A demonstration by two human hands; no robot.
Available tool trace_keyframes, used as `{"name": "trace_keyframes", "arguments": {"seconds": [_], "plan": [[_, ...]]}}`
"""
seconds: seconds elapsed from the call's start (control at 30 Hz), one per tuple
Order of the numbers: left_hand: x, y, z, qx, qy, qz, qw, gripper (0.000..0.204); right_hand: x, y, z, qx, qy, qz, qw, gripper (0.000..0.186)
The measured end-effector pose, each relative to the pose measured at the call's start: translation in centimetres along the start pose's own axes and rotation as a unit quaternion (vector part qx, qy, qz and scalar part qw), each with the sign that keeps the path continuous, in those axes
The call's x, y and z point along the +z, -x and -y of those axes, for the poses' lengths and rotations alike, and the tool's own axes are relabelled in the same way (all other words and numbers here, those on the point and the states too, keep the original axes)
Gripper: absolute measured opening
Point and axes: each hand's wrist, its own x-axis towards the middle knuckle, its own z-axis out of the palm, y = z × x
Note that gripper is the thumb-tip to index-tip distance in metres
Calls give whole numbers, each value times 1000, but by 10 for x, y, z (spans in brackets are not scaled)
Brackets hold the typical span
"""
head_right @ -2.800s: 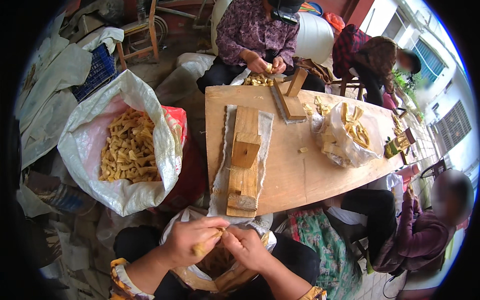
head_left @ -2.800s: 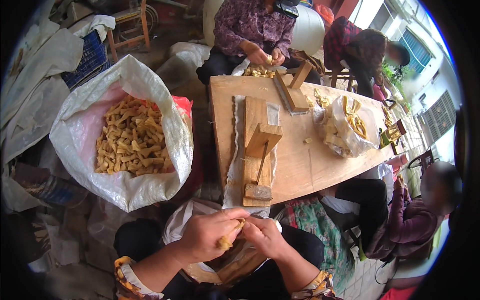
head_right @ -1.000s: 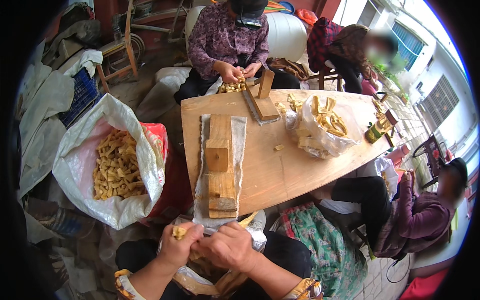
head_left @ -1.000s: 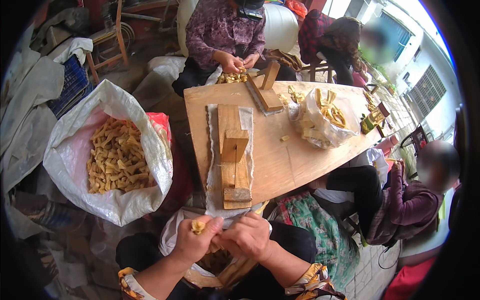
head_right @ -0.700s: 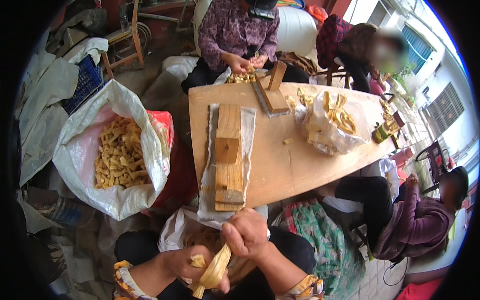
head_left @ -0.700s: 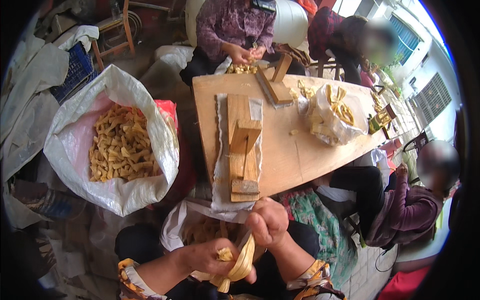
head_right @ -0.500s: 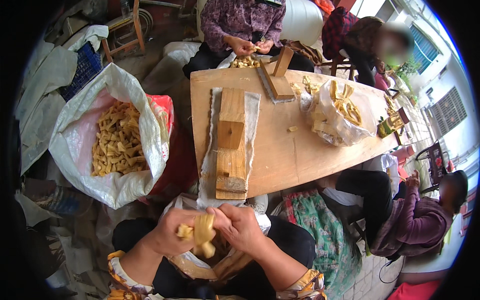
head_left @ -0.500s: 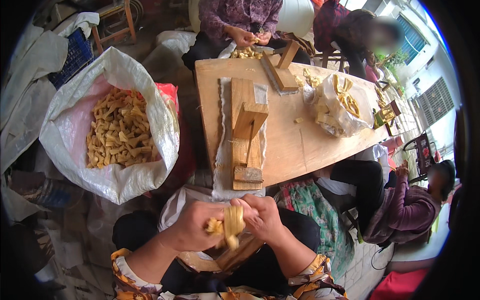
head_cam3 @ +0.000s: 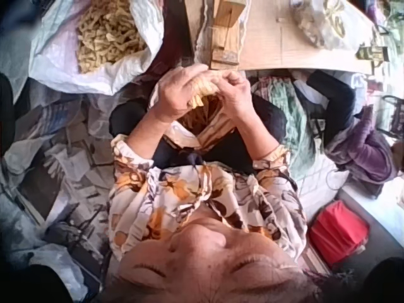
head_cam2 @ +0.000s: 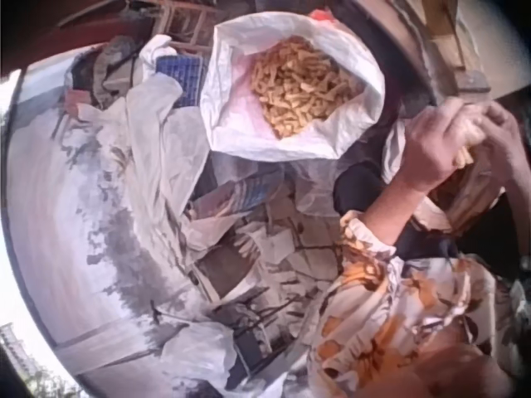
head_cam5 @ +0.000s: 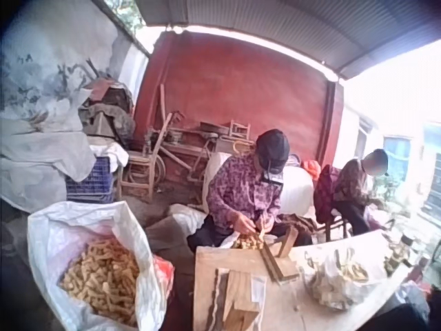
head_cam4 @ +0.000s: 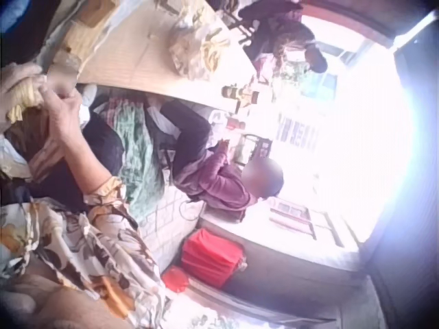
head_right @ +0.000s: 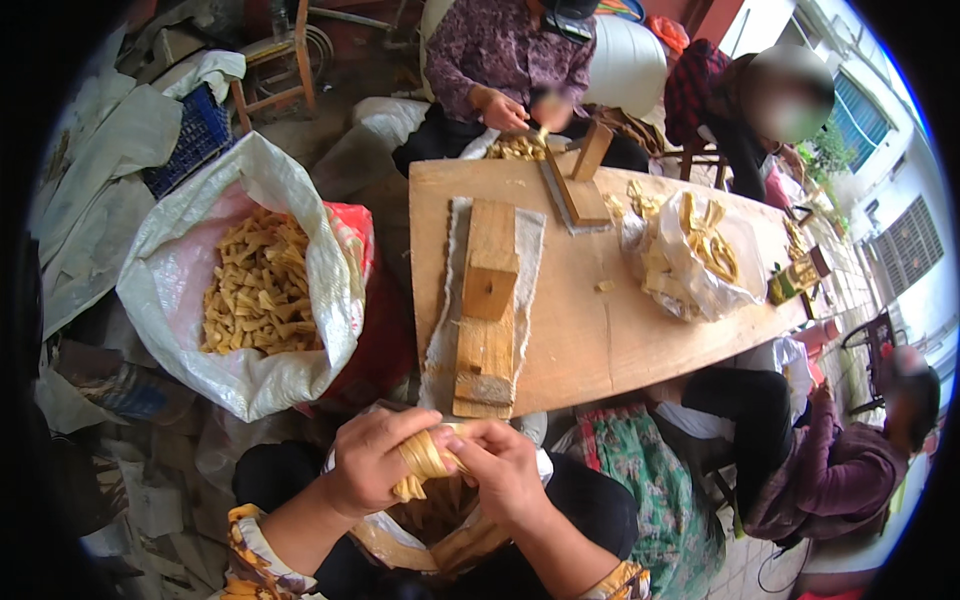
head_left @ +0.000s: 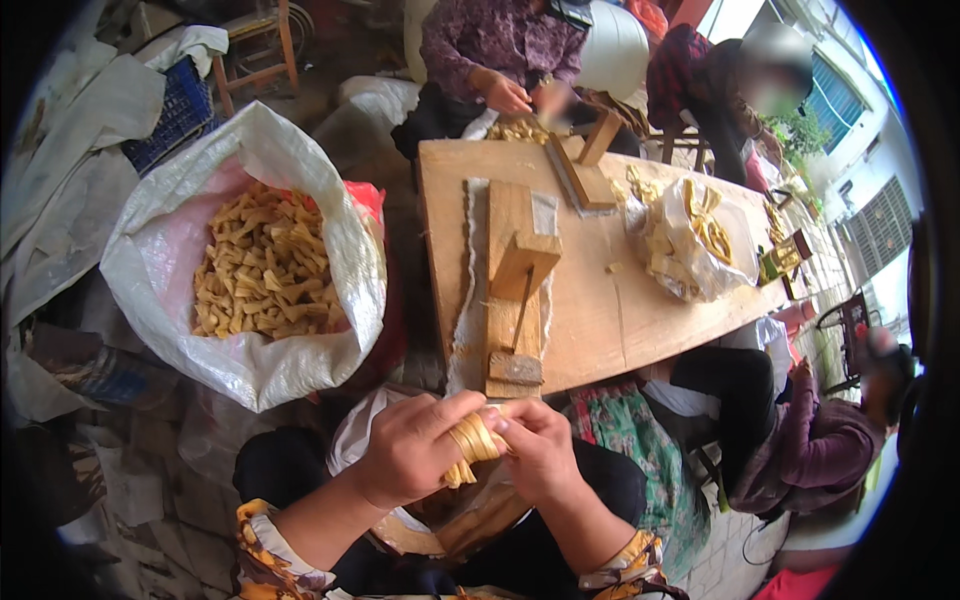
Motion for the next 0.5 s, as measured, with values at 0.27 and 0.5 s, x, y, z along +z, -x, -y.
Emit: {"name": "trace_keyframes", "arguments": {"seconds": [0.27, 0.5], "plan": [[-8, 2, 5, -186, 181, 168, 951, 26, -13, 6, -12, -212, 218, 87, 949, 16], [1, 15, 0, -134, 44, 167, 976, 13, -8, -5, -27, -362, 531, 34, 766, 22]]}}
